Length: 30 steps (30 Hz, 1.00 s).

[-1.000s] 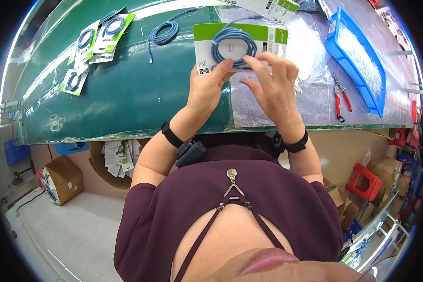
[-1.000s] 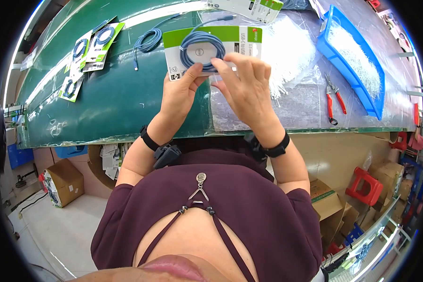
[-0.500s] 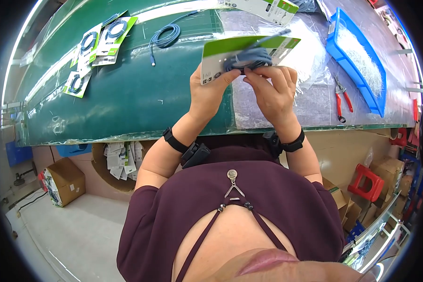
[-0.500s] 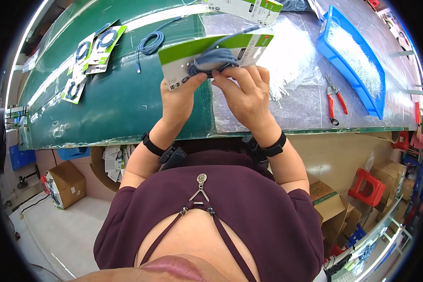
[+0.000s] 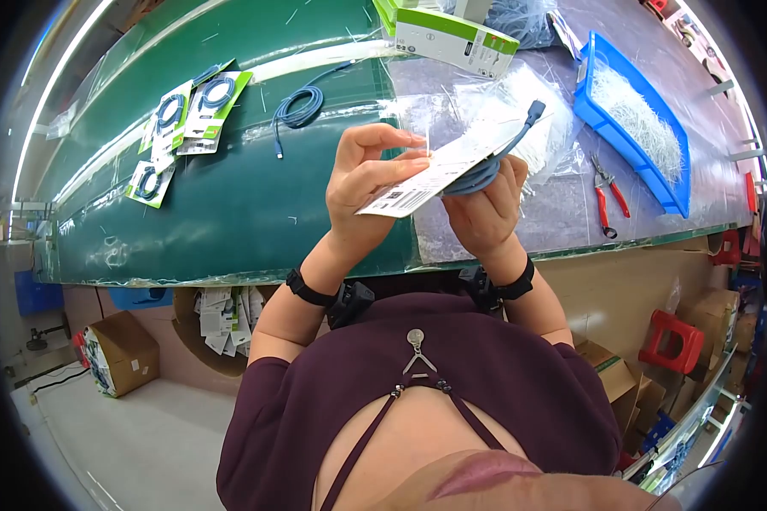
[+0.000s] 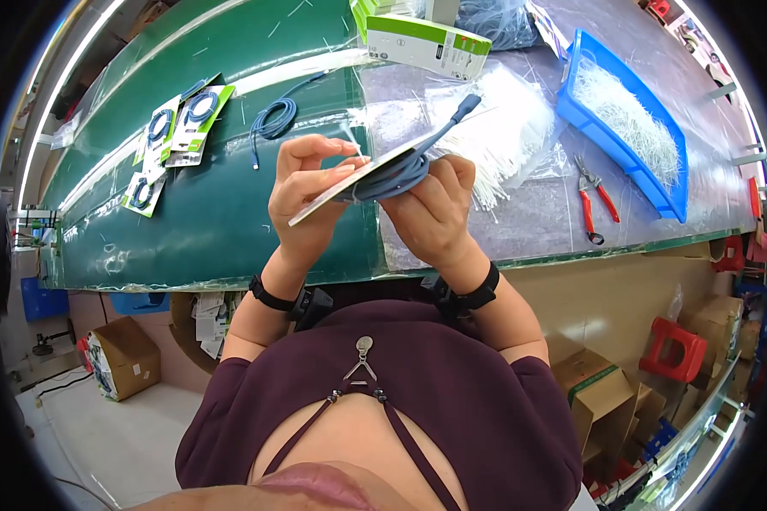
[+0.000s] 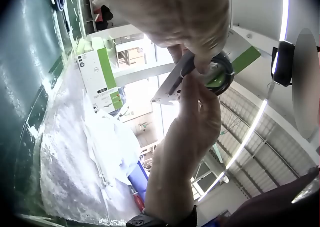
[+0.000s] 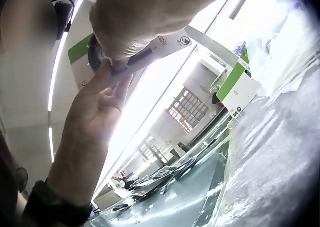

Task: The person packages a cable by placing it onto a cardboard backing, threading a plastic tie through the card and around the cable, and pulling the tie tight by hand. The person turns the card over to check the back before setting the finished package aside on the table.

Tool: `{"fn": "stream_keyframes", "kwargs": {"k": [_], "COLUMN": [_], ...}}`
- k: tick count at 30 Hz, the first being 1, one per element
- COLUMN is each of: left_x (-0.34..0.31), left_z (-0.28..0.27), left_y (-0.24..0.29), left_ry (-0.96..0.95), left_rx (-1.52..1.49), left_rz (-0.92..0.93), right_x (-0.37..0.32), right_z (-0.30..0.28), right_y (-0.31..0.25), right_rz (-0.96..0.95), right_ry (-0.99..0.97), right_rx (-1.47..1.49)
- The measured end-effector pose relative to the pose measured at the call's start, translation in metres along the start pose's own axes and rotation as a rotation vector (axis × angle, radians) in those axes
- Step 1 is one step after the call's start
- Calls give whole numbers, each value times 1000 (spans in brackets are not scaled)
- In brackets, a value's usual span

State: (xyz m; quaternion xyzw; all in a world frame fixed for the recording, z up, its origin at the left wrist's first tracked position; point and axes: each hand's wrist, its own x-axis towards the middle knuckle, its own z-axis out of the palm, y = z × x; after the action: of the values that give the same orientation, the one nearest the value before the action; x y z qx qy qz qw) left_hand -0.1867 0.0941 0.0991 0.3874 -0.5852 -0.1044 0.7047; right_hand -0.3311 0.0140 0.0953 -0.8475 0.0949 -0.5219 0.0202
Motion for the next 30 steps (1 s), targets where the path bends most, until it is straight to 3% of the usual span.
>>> {"fn": "stream_keyframes", "kwargs": {"k": [8, 11, 16, 19, 30], "left_x": [8, 15, 23, 25, 19], "left_z": [2, 4, 11, 15, 4], "left_y": [9, 13, 6, 4, 22], "left_ry": [-81, -80, -32, -3, -45], "left_rx": [20, 97, 143, 112, 129], "left_rz": [73, 108, 202, 239, 245], "right_x": [-7, -40, -12, -3, -30], "right_z": [4, 17, 22, 28, 28], "right_y": [-1, 2, -8, -15, -14], "right_rz": [81, 581, 760, 1000, 742], "right_ry": [96, -117, 102, 334, -184], "right_rx": [10, 340, 466, 1793, 1416]}}
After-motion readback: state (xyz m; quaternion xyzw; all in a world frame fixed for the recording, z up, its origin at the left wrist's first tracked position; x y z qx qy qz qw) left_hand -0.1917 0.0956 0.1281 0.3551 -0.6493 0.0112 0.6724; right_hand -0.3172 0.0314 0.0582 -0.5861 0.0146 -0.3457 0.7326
